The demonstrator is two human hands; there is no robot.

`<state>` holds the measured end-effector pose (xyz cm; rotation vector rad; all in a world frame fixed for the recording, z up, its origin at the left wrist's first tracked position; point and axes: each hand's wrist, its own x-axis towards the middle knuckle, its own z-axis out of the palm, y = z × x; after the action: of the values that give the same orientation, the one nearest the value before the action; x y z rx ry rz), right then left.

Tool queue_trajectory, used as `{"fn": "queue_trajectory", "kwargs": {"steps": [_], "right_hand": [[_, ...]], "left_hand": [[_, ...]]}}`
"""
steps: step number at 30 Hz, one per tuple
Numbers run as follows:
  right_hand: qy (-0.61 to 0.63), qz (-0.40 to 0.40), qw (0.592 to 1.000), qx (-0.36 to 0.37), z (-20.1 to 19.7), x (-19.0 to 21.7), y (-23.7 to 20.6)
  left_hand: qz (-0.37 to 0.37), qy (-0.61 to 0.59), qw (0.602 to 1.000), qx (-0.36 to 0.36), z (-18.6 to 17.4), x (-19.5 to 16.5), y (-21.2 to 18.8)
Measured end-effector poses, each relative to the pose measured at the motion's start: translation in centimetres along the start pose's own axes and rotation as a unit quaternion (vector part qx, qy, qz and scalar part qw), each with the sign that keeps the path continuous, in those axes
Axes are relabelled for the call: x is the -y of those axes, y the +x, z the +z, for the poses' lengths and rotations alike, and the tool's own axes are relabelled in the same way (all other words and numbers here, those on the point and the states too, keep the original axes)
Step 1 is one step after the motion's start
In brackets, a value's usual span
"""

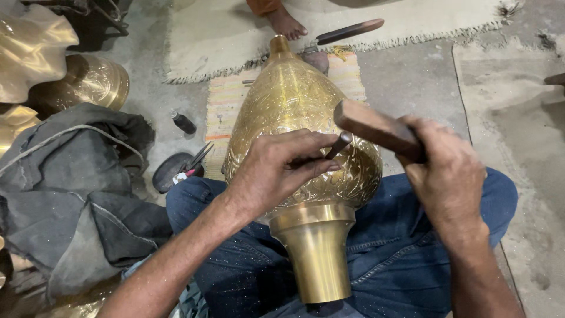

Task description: The person sits cross-legged on the floor with a large engraved brass vessel on their lap. They hold a punch against the vessel's surface with one hand and strike it with a wooden mallet in the other hand, working the embossed pattern around the vessel and repositioning the punch repeatedly.

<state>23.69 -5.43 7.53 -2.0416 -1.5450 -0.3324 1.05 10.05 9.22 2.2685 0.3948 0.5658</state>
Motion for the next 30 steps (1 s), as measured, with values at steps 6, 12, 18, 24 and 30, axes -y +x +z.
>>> {"fn": "queue_trajectory", "kwargs": {"steps": [6,12,18,24,30], "right_hand": [[0.057,-0.020,0.995,-0.085,-1.8,0.8,1.3],[0.204,0.070,0.976,0.022,-4.0,1.5,1.9],[0.167,0.092,0.980,0.054,-4.6,1.5,2.8],[0.117,0.039,0.991,0.048,-4.7,1.6,3.0],[0.115,0.013,0.993,0.026,-4.7,2.1,2.7]], "left_hand": [[0.003,-0.008,1.000,-0.026,-0.2,-0.8,0.3],[0.062,0.007,0.997,-0.041,0.3,-0.8,-0.1],[0.029,0.000,0.999,-0.017,0.2,-0.5,0.3],[0.042,-0.008,0.998,-0.037,-0.1,-1.2,0.2],[0.051,-0.005,0.998,-0.021,0.1,-1.1,0.1]]}}
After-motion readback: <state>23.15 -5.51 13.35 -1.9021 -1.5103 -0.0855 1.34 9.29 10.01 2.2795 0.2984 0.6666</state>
